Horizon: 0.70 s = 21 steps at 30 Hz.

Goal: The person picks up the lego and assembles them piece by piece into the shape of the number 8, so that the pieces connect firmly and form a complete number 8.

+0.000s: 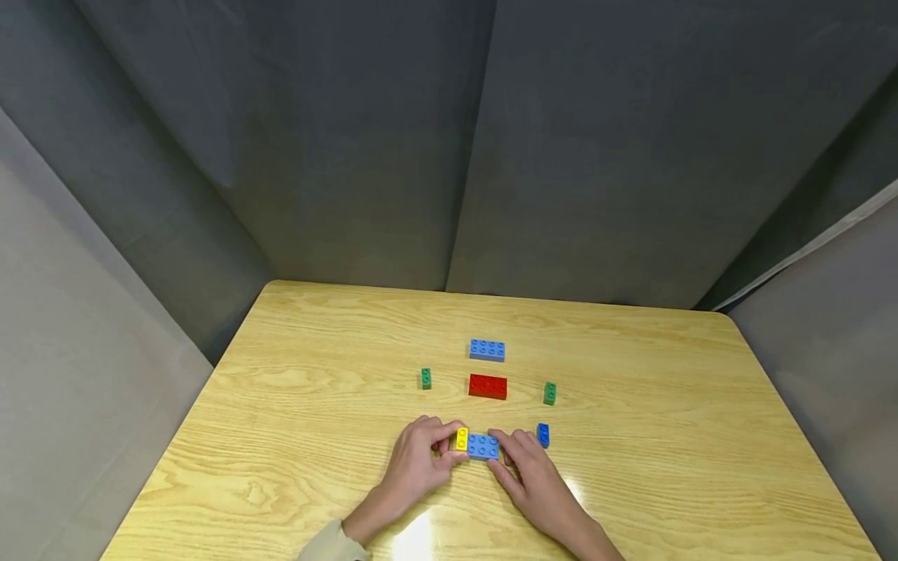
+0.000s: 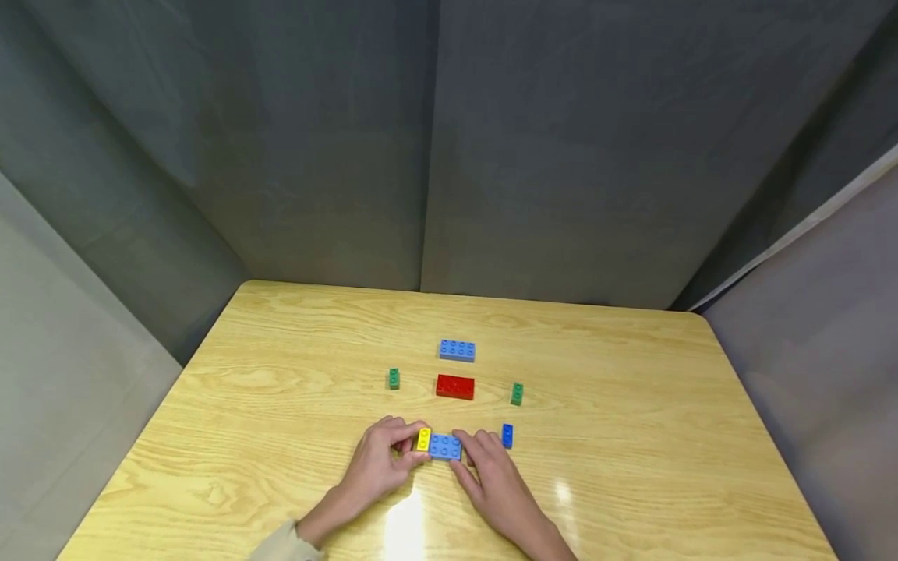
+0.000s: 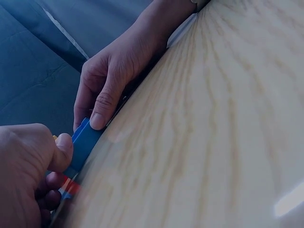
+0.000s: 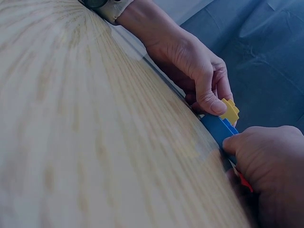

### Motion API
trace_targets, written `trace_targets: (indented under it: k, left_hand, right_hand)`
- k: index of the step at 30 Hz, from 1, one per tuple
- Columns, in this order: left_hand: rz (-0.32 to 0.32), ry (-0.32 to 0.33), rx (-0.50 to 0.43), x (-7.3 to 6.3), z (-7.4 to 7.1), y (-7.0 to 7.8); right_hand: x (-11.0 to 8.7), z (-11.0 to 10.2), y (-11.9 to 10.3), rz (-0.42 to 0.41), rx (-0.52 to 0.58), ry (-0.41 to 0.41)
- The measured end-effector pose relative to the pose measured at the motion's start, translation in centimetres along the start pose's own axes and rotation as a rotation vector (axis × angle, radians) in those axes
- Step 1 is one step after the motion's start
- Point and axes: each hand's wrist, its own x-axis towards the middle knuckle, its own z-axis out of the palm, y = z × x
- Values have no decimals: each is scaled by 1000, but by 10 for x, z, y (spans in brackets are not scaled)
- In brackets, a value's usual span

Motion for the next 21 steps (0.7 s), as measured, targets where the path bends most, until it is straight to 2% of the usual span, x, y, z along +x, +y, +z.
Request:
trace_targets:
  k: [7, 14, 17, 21]
  left_hand:
    - [12, -3, -4, 1, 1, -2]
    - [37, -73, -150, 4, 1, -17]
    - [83, -81, -153, 5, 0, -22]
    - [102, -76, -132, 5, -1, -22]
  right_hand:
    - [0, 0, 0, -10, 12, 20]
    - [-1, 3, 2, 7, 11, -5]
    - [-1, 2, 2, 17, 12, -17]
    - [0, 0, 1, 16, 19, -22]
